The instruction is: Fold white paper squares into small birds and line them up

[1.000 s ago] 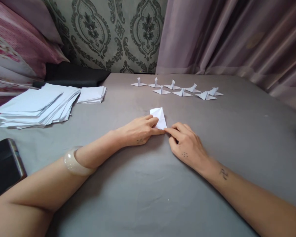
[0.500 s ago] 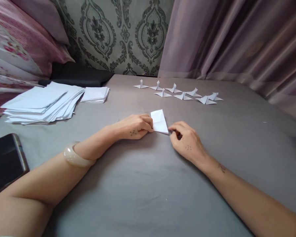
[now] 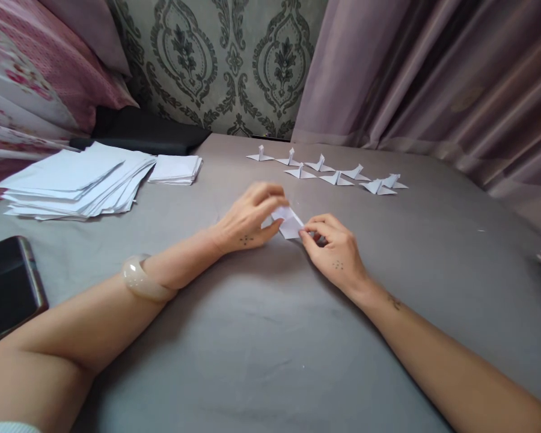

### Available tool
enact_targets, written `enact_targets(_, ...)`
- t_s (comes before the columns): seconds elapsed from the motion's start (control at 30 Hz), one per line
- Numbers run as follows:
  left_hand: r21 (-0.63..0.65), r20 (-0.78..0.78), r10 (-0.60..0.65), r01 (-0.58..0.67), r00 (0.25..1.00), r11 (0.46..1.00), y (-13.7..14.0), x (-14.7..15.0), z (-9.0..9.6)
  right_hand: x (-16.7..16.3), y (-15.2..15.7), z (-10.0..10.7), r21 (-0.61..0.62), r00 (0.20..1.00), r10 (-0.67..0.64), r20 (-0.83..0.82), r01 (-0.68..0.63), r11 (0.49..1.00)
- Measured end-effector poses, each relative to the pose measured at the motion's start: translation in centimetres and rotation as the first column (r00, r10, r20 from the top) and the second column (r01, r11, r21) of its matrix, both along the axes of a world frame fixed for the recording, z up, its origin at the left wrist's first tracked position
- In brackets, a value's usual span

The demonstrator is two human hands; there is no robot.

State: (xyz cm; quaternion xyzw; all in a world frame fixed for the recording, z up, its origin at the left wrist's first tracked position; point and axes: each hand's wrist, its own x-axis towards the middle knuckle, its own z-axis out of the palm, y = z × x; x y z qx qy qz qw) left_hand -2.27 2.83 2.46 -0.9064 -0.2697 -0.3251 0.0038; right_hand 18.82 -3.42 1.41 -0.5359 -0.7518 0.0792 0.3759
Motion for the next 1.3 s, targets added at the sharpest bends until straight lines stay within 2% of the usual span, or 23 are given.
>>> enact_targets(0.07,0.122,0.042,0.107,-0.112,0.993,0.986,-0.2,0.0,0.3,0.4,-0.1,0.4,0.158,0.989,-0.019,0.145,-0.004,0.987)
enact_targets(0.13,0.217,-0.06,0.07,-0.055,0.996,0.975,-0.3,-0.1,0.3,0.7,-0.3,0.7,0.262,0.954,-0.043,0.297,-0.038,0.964)
enact_targets(0.23,0.25,-0.253,-0.036,0.102,0.967,0.963,-0.6,0.0,0.2,1.0,-0.7,0.8,0.256,0.904,-0.041,0.426,-0.077,0.964)
enact_targets(0.33,0.173,-0.319,-0.078,0.139,0.945,0.975,-1.0,0.4,0.3,1.2,-1.2,0.4,0.182,0.882,-0.023,0.471,-0.071,0.981)
enact_targets(0.5,0.066,-0.295,-0.136,0.163,0.946,0.984,-1.2,0.8,0.2,1.3,-2.0,0.1,0.086,0.889,-0.025,0.458,-0.016,0.996)
enact_targets(0.77,0.015,-0.303,-0.154,0.167,0.941,0.986,-1.1,0.7,0.0,1.3,-1.7,0.0,0.068,0.897,-0.025,0.442,-0.006,0.998)
enact_targets(0.93,0.016,-0.29,-0.079,0.087,0.954,0.996,-1.9,1.5,0.1,1.4,-2.0,-0.1,-0.043,0.922,-0.015,0.387,0.035,0.998)
enact_targets(1.13,-0.129,-0.16,0.063,-0.084,0.985,0.988,-1.8,2.2,-0.7,1.2,-1.7,0.0,-0.154,0.964,-0.06,0.26,0.103,0.983)
enact_targets(1.3,-0.175,-0.114,0.162,-0.18,0.98,0.968,-1.5,3.0,-1.1,0.7,-0.9,-0.1,-0.192,0.971,-0.129,0.203,0.168,0.967)
